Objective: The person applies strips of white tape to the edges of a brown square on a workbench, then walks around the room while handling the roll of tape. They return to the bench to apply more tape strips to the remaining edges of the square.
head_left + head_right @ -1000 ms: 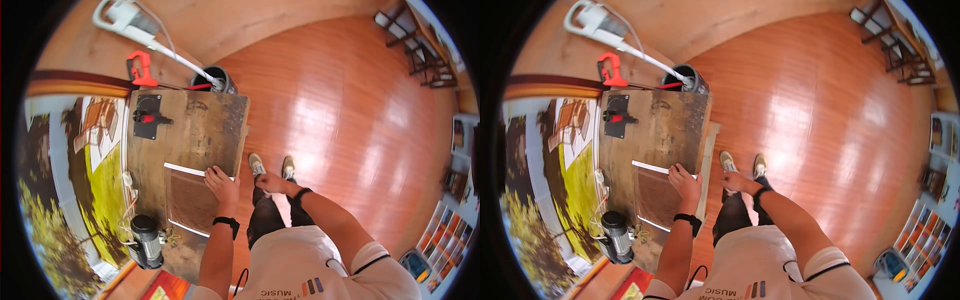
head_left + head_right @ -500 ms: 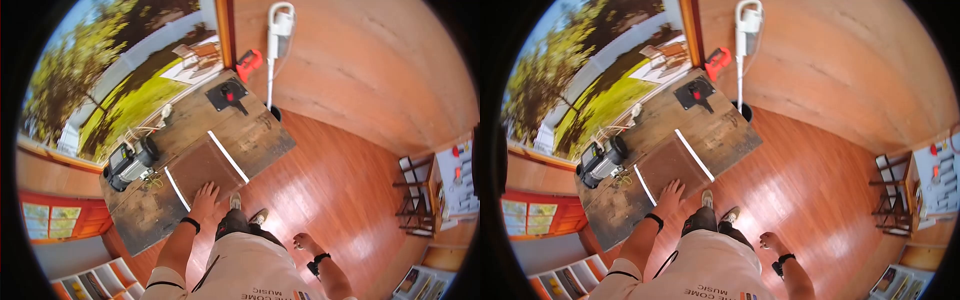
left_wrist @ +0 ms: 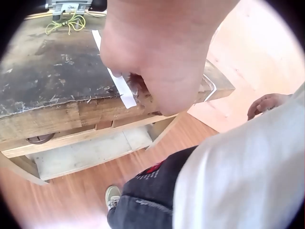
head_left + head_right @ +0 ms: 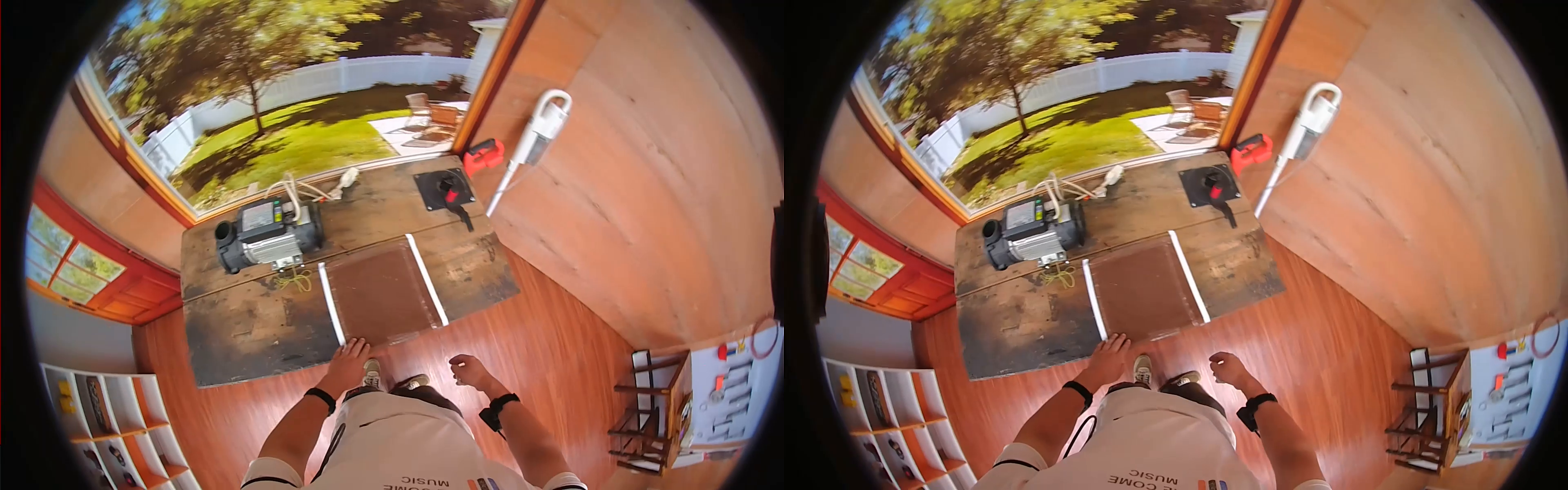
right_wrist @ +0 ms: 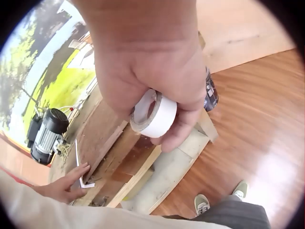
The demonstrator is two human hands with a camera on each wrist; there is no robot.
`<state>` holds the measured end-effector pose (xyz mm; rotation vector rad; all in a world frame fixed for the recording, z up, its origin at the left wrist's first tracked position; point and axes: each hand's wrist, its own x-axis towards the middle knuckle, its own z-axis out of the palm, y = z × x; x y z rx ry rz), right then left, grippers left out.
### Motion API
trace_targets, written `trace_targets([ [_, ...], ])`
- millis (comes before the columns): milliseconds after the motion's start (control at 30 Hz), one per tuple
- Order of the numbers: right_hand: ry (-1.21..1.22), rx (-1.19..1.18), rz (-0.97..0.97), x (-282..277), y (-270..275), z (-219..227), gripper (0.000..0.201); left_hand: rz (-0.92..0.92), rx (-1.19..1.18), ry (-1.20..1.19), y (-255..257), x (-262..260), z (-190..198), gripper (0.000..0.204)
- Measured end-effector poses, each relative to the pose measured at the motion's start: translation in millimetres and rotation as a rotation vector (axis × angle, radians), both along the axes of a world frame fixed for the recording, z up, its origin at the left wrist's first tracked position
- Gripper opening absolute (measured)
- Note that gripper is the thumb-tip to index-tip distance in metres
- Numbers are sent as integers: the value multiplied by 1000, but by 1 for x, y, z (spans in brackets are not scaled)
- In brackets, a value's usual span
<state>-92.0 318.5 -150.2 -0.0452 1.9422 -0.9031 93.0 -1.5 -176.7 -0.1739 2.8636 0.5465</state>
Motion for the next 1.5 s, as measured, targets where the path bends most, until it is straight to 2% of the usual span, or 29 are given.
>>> trace_targets([
  [67, 47, 38, 90, -13, -25, -1, 34, -32, 29, 35, -2, 6, -2, 51],
  [133, 454, -21, 336, -27, -42, -5, 37, 10, 52, 40, -4, 13, -1, 52],
  [167, 447, -15, 352, -33, -50, -9, 37, 35, 65, 40, -5, 19, 1, 52],
  [233, 624, -114, 488, -53, -75, -17, 39, 68, 73, 40, -13, 27, 7, 53],
  [300, 584, -111, 481, -76, -101, -16, 39, 203, 162, -23, -17, 37, 12, 57],
  [367, 541, -102, 482, -98, -125, -12, 40, 254, 166, -48, -20, 45, 12, 56],
  [433, 438, -83, 284, -120, -150, -15, 46, 314, 161, -75, -17, 42, 13, 56],
  [467, 426, -86, 294, -132, -161, -20, 46, 352, 173, -68, -14, 41, 14, 55],
  [533, 594, -67, 447, -164, -180, -46, 55, 399, 179, -68, -9, 30, 15, 55],
  [667, 695, -50, 523, -211, -215, -63, 66, 475, 202, -133, 4, 9, 19, 56],
  [733, 893, -161, 553, -226, -226, -60, 66, 531, 227, -189, 12, -4, 30, 56],
  [767, 883, -157, 552, -235, -231, -57, 66, 546, 231, -198, 15, -6, 26, 58],
  [833, 652, -56, 621, -246, -240, -46, 69, 574, 243, -215, 21, -10, 20, 60],
  [933, 612, -35, 628, -248, -245, -40, 69, 631, 253, -247, 26, -13, 16, 62],
  [1067, 751, -144, 685, -244, -237, -51, 73, 676, 252, -259, 29, -16, 17, 63],
  [1133, 726, -20, 718, -239, -238, -45, 78, 688, 262, -270, 29, -17, 18, 63],
  [1233, 653, 48, 718, -241, -246, -40, 79, 703, 267, -293, 29, -20, 20, 63],
  [1367, 704, 52, 787, -244, -250, -37, 81, 720, 270, -320, 28, -23, 24, 62],
  [1433, 624, 162, 822, -242, -257, -27, 86, 716, 268, -295, 29, -18, 21, 63],
  [1500, 652, 200, 830, -237, -263, -25, 87, 701, 256, -257, 27, -20, 20, 63],
])
